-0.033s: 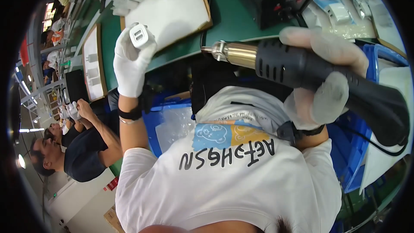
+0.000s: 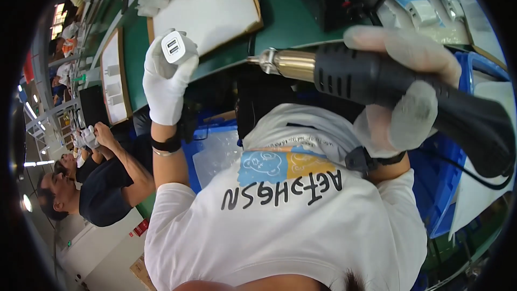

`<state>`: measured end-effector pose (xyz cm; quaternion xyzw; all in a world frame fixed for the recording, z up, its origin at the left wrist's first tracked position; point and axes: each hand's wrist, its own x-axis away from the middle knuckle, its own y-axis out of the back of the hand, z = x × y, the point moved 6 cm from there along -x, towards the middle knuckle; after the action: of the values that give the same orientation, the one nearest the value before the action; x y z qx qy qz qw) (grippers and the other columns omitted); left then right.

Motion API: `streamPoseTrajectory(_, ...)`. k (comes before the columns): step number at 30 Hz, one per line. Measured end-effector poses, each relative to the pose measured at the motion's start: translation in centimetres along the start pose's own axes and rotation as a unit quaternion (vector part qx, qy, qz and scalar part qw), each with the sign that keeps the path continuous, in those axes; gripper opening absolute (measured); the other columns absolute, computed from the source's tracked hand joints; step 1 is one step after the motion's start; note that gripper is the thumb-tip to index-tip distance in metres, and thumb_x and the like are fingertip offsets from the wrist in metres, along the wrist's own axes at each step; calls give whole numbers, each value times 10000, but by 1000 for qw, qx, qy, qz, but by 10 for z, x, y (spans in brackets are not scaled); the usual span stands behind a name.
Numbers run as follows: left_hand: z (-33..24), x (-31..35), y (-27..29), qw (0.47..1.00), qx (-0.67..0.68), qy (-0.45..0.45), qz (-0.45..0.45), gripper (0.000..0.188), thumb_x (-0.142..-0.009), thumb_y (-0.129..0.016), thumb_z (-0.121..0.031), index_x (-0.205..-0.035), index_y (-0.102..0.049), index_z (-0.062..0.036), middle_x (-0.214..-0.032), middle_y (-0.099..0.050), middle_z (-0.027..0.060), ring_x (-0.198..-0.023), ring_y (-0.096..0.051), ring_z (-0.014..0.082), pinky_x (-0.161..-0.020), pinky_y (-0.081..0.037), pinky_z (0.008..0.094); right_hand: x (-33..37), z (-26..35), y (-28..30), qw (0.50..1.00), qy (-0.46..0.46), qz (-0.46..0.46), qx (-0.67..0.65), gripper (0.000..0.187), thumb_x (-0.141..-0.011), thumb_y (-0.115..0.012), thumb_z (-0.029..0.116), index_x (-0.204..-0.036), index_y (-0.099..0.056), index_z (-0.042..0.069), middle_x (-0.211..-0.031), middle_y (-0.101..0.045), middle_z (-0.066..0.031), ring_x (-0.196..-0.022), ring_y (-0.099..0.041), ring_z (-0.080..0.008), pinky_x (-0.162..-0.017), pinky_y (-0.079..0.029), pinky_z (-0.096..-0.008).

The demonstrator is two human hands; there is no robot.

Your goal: The person picks up a power adapter from a tray, turns it over, and applies heat to the USB ports with a heat gun. After setting the adapter back on the tray, they repeat the process with another power adapter.

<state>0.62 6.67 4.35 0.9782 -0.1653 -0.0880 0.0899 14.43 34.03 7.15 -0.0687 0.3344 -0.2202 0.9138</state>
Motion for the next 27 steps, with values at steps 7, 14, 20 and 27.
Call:
streamPoseTrajectory(7,15,39,-36,1000,1,18,26,567,-654,-743,19,-1147,-469,-38,-1104,-519,56,-995,-526,144,-865,-443,274,-12,-6,-8,994,76,80,24,500,-896,-436,463,-1051,-547,1,-884,-630,-231,-722,-635,-240,-650,-530,-295)
streamPoseTrajectory(14,21,52,-49,998,-47,23,45,547,-642,-746,22,-1115,-480,-41,-1068,-533,54,-953,-546,143,-860,-445,271,-3,-7,-15,979,85,186,15,528,-870,-489,479,-1057,-541,-12,-857,-635,-239,-676,-644,-249,-607,-544,-281)
streamPoseTrajectory(20,24,58,-54,999,-12,16,30,556,-645,-750,12,-1113,-456,-44,-1060,-564,60,-917,-560,136,-836,-450,258,3,-2,-19,971,-10,235,-36,570,-782,-645,421,-1087,-513,-41,-872,-624,-266,-725,-655,-259,-635,-551,-274)
streamPoseTrajectory(27,24,57,-56,998,-63,-17,26,547,-652,-751,4,-1109,-454,-49,-1047,-575,67,-900,-558,129,-794,-451,249,4,5,-25,967,44,248,38,625,-708,-726,337,-1151,-480,-30,-933,-614,-267,-797,-648,-260,-666,-551,-274)
